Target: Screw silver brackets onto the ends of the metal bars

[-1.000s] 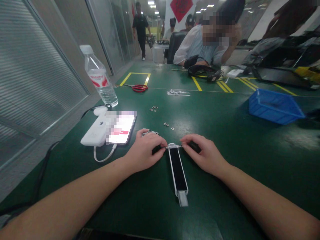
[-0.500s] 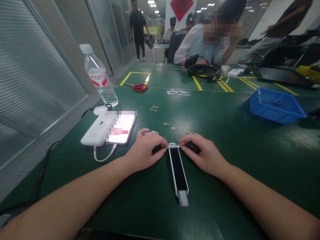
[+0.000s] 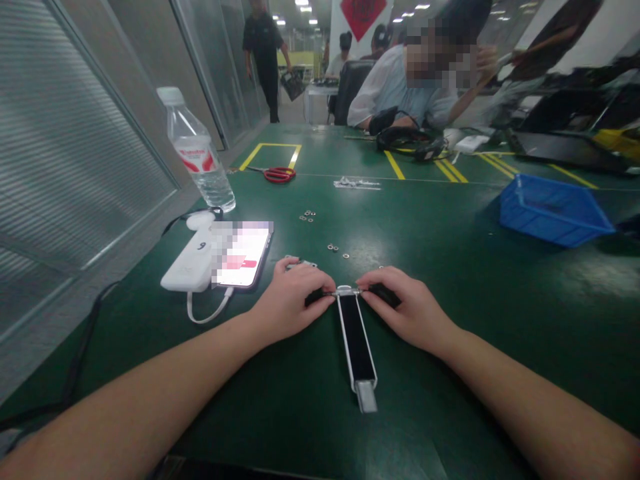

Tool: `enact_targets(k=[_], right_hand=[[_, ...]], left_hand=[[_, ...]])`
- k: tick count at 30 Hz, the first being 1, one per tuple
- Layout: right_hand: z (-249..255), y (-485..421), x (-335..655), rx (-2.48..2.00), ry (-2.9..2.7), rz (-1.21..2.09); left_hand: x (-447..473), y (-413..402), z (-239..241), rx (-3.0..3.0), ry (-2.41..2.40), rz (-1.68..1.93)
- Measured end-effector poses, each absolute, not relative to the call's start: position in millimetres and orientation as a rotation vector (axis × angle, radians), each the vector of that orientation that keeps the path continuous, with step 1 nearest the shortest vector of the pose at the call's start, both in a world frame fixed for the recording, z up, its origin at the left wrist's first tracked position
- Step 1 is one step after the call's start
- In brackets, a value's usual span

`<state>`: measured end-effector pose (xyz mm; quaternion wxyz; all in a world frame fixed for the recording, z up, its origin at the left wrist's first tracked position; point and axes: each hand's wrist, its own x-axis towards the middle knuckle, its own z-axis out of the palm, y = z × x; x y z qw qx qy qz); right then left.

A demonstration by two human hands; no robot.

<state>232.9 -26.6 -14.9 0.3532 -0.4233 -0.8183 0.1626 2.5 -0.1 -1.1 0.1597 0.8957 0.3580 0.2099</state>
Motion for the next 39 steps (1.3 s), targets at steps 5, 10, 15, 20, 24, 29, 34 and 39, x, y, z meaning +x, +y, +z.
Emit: enact_targets(k=[5, 10, 15, 20, 24, 29, 34, 39], right_hand=[[-14.4, -26.9, 232.5, -1.093, -2.124, 0.41], [-13.5, -26.8, 232.5, -1.089, -2.135, 0.421], [-13.1, -26.7, 231.7, -1.079, -2.13, 0.415], [-11.7, -26.9, 230.8, -1.101, -2.142, 0.437], [-11.3, -26.7, 230.5, -1.107, -2.15, 0.457], [-11.3, -26.7, 230.7, -1.114, -2.159, 0.473], [-12.0, -26.7, 231.4, -1.098, -2.163, 0.467], [-11.6, -27.1, 232.0, -1.088, -2.162, 0.44]], left_hand=[[2.1, -0.2, -1.8, 2.56, 1.022, 0.598], [2.6, 0.1, -1.1, 2.553, 1.023, 0.594], [3.2, 0.5, -1.1, 2.559, 1.035, 0.575], [4.3, -0.1, -0.8, 2.556, 1.052, 0.578], [5.1, -0.3, -0.7, 2.554, 1.056, 0.58], [4.8, -1.4, 0.3, 2.543, 1.065, 0.571], [4.5, -1.2, 0.4, 2.538, 1.05, 0.575], [4.3, -0.5, 0.1, 2.536, 1.061, 0.564]])
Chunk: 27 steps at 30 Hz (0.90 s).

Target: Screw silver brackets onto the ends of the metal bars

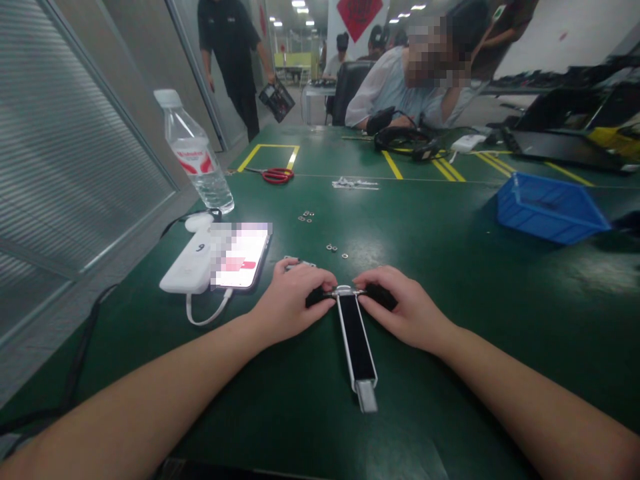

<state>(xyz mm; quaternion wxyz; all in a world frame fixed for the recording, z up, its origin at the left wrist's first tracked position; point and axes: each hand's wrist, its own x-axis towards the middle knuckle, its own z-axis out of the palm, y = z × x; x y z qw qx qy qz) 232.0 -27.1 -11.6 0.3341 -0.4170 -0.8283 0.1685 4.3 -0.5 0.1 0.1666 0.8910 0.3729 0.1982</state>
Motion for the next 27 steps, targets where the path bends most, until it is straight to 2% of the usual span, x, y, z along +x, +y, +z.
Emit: enact_targets(k=[20, 27], right_hand=[[-14.5, -26.1, 232.1, -1.128, -2.164, 0.393], [-8.1, -21.2, 230.3, -1.034, -2.051, 0.28]], left_hand=[[5.0, -1.8, -1.3, 2.554, 1.061, 0.59], [3.0, -2.1, 1.6, 2.569, 1.058, 0.534]])
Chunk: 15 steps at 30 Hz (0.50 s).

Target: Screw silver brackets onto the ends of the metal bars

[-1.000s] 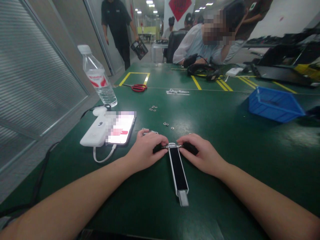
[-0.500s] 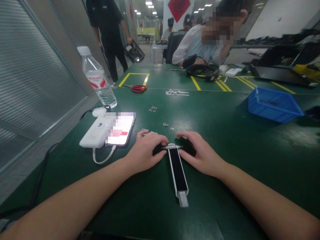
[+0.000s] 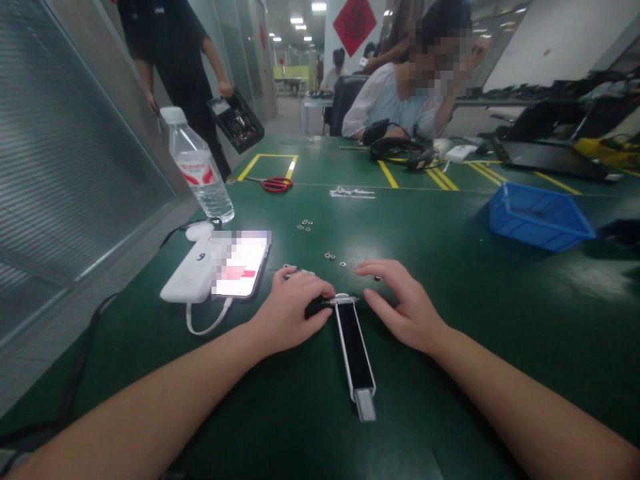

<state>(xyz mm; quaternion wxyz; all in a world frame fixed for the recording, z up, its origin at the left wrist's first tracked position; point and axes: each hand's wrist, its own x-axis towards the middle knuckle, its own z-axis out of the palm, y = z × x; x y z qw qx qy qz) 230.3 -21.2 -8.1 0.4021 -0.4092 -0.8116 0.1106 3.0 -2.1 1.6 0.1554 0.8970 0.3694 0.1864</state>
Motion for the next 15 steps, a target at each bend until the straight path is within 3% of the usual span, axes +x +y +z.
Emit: enact_targets(k=[15], right_hand=[[-19, -12, 224, -1.215, -2.2, 0.454]], left_hand=[[3, -4, 4, 2.533, 1.119, 0.525]])
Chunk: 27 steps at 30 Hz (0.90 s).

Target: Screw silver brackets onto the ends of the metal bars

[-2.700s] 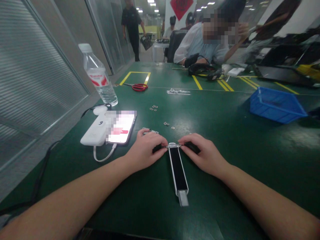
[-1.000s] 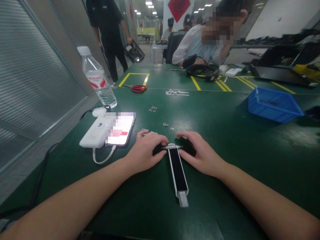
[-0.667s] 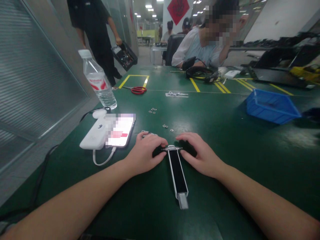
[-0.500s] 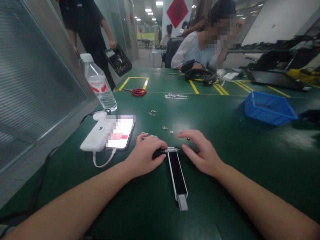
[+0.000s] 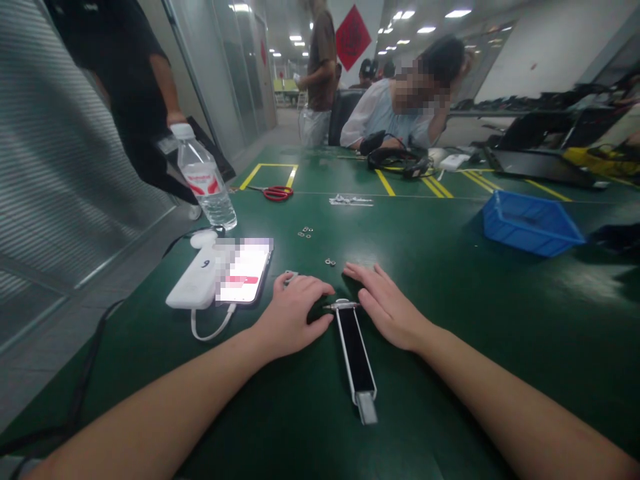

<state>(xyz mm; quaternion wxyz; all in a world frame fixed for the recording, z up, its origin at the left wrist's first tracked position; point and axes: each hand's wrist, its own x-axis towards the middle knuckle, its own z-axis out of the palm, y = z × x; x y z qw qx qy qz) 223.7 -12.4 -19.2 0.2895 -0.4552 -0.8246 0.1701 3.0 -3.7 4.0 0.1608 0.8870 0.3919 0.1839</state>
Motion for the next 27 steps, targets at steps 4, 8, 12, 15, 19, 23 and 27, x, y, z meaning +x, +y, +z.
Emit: enact_targets(k=[4, 8, 12, 15, 19, 23, 27], right_hand=[[-18, -14, 227, -1.285, -2.087, 0.377], [-17, -14, 237, -1.334, -2.106, 0.276], [-15, -16, 245, -1.354, -2.138, 0.226], [-14, -17, 247, -1.367, -2.147, 0.19], [-13, -18, 246, -1.375, -2.156, 0.191], [-14, -18, 245, -1.363, -2.174, 0.198], [-15, -17, 246, -1.365, -2.168, 0.185]], left_hand=[[3, -4, 4, 2.519, 1.154, 0.51], [2, -4, 4, 2.513, 1.158, 0.5], [2, -4, 4, 2.51, 1.144, 0.508], [1, -4, 3, 2.511, 1.126, 0.512], [2, -4, 4, 2.503, 1.111, 0.523], [2, -3, 3, 2.503, 1.09, 0.551], [1, -4, 2, 2.505, 1.073, 0.566]])
